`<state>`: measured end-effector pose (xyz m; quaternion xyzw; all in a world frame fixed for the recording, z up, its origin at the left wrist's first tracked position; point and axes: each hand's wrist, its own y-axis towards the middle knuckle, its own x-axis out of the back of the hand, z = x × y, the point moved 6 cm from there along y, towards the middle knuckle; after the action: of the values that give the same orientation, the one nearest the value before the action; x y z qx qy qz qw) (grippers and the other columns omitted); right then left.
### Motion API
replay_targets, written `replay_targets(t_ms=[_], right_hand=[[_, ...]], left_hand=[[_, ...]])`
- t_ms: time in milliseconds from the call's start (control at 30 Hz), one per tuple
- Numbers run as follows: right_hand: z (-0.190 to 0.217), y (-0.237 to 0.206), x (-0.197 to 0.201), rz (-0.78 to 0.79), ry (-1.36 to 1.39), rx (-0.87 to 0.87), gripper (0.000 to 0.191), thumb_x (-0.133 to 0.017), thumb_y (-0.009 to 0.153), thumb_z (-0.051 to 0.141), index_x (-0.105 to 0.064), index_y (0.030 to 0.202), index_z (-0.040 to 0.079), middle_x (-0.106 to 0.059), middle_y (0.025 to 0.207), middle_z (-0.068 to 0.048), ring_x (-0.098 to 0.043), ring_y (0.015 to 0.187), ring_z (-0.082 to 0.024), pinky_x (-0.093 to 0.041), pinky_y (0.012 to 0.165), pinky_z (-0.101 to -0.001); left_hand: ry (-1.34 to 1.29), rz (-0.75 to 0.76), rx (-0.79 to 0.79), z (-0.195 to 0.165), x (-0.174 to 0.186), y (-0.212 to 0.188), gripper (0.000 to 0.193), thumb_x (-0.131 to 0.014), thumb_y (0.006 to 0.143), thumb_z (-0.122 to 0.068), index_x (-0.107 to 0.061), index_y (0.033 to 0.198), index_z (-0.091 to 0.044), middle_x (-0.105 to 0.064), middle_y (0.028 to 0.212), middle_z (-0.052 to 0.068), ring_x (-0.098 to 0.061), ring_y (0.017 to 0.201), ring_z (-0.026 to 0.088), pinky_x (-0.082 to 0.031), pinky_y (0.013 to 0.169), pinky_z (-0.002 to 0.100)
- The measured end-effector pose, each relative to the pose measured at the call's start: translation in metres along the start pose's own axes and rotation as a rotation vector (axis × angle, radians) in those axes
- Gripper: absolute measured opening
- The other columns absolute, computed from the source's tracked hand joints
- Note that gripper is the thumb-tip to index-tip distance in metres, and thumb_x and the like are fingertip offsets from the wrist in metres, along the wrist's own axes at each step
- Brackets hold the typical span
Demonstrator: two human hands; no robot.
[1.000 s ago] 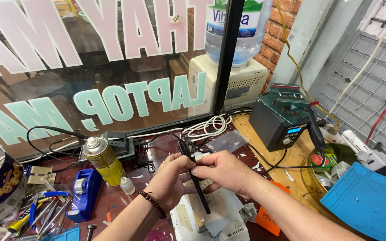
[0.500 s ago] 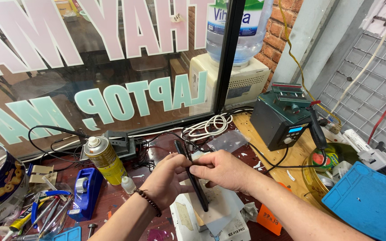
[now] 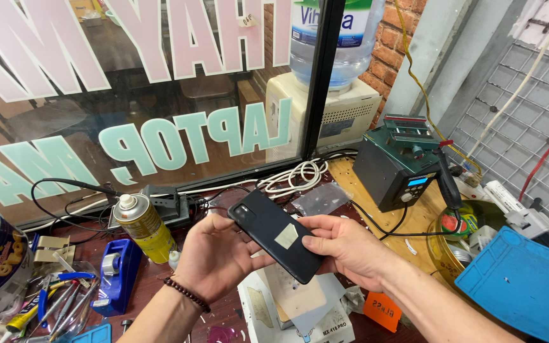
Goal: The person uses an orange plastic card to pry and separate the back cover of a black smartphone. They repeatedly slide the card along the edges, lift the cover slightly, and reposition the phone to continue prying. The back cover is eventually removed, exposing the internal components.
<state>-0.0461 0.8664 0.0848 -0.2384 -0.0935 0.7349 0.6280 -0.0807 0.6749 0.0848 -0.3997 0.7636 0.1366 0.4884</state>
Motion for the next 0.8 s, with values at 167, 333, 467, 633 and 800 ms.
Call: replay_targets(t_ms=[167, 333, 467, 633, 800], right_hand=[[-0.009, 0.0, 0.005, -0.078, -0.152, -0.006, 0.046, -0.066, 0.091, 0.01, -0.064, 0.137, 0.009, -0.079, 0.104, -0.004, -0.074, 0.088, -0.012, -0.063, 0.075, -0.0335], [-0.001, -0.001, 0.009, -0.136, -0.358, 0.118, 0.043, -0.069, 0.088, 0.009, -0.071, 0.131, 0.011, -0.08, 0.101, -0.005, -0.071, 0.085, -0.012, -0.058, 0.075, -0.0309], [0.016, -0.011, 0.006, -0.239, -0.716, 0.355, 0.038, -0.071, 0.084, 0.008, -0.075, 0.122, 0.01, -0.084, 0.099, -0.003, -0.076, 0.087, -0.012, -0.06, 0.079, -0.0276], [0.016, -0.019, -0.001, -0.395, -0.862, 0.322, 0.039, -0.071, 0.084, 0.015, -0.077, 0.123, 0.02, -0.084, 0.093, -0.002, -0.079, 0.081, -0.012, -0.059, 0.078, -0.029], [0.012, -0.02, -0.004, -0.437, -0.85, 0.275, 0.033, -0.072, 0.084, 0.018, -0.077, 0.117, 0.019, -0.085, 0.095, -0.002, -0.08, 0.081, -0.014, -0.06, 0.078, -0.0299]], left_hand=[[0.182, -0.163, 0.013, 0.007, 0.011, 0.005, 0.037, -0.065, 0.089, -0.018, -0.065, 0.124, -0.009, -0.07, 0.122, 0.01, -0.068, 0.112, 0.025, -0.054, 0.099, 0.05], [0.311, -0.223, -0.049, 0.003, 0.035, 0.011, 0.046, -0.069, 0.086, -0.006, -0.06, 0.131, -0.006, -0.067, 0.116, 0.008, -0.069, 0.104, 0.022, -0.061, 0.091, 0.047], [0.851, -0.435, -0.309, -0.021, 0.047, 0.011, 0.06, -0.068, 0.082, 0.0, -0.058, 0.14, -0.014, -0.073, 0.119, 0.007, -0.071, 0.103, 0.02, -0.057, 0.089, 0.034], [1.36, -0.547, -0.44, -0.017, 0.032, 0.001, 0.062, -0.068, 0.081, -0.006, -0.06, 0.141, -0.02, -0.076, 0.12, 0.006, -0.074, 0.108, 0.015, -0.058, 0.086, 0.028], [1.506, -0.46, -0.546, -0.01, 0.009, -0.009, 0.056, -0.069, 0.078, -0.007, -0.064, 0.133, -0.019, -0.064, 0.136, 0.009, -0.07, 0.113, 0.022, -0.062, 0.083, 0.031]])
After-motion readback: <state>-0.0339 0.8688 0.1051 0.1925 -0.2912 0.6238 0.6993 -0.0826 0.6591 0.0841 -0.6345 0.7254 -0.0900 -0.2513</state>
